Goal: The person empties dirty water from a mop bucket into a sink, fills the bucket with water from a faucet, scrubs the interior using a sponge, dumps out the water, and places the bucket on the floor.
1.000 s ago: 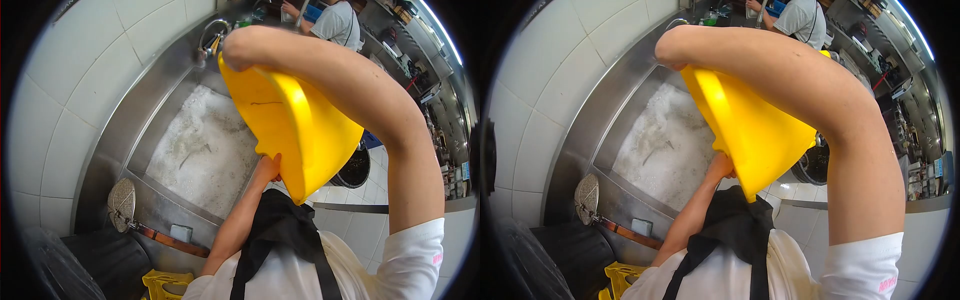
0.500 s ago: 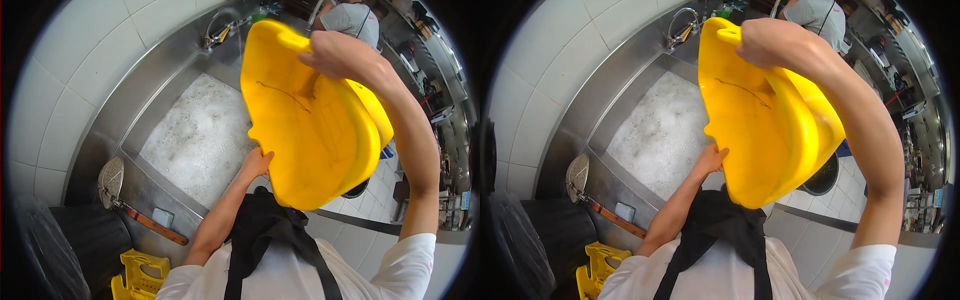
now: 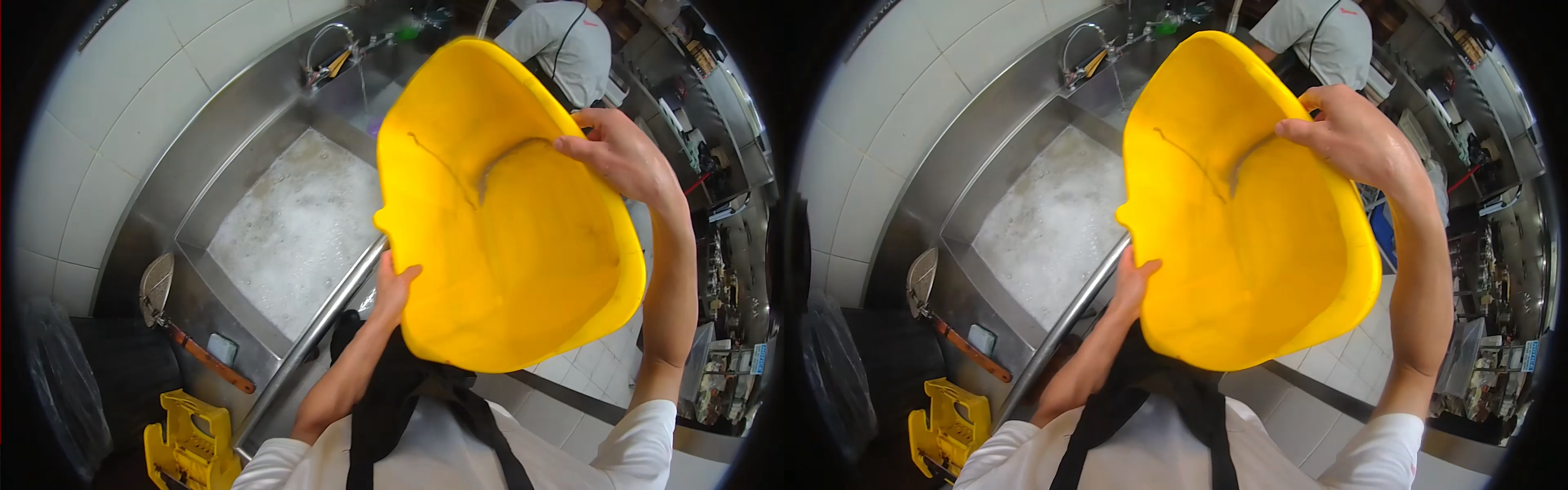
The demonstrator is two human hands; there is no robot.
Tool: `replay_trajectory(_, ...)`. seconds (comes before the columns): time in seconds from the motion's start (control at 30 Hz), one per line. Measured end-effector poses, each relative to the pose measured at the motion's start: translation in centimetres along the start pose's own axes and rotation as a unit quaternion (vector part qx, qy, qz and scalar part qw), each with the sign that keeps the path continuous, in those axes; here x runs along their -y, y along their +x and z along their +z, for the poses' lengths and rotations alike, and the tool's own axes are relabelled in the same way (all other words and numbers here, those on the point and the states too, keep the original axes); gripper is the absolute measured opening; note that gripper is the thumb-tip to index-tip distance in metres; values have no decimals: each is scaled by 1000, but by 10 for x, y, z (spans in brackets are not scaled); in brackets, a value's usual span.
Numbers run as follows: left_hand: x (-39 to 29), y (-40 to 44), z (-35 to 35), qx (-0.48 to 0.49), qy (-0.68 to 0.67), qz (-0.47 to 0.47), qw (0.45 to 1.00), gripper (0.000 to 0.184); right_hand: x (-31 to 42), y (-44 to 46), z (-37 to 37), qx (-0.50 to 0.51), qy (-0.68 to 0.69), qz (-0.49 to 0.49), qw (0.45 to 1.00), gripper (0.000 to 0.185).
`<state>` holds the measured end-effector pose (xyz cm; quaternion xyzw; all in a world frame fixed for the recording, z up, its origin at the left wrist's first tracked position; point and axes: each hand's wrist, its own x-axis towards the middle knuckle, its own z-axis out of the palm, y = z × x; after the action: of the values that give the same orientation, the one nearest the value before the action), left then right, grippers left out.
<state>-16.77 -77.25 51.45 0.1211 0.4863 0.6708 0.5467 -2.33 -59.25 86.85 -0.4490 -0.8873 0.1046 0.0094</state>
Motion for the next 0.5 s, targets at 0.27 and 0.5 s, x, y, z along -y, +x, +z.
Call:
replay_trajectory(0.27, -45, -59, 17, 76, -221, -18, 972, 75, 23, -3, -46, -50, 21, -73, 996, 42)
replay_trajectory(0.5, -103, -99, -17, 160, -305, 33, 938, 63, 91, -7, -108, -42, 47, -155, 986, 36)
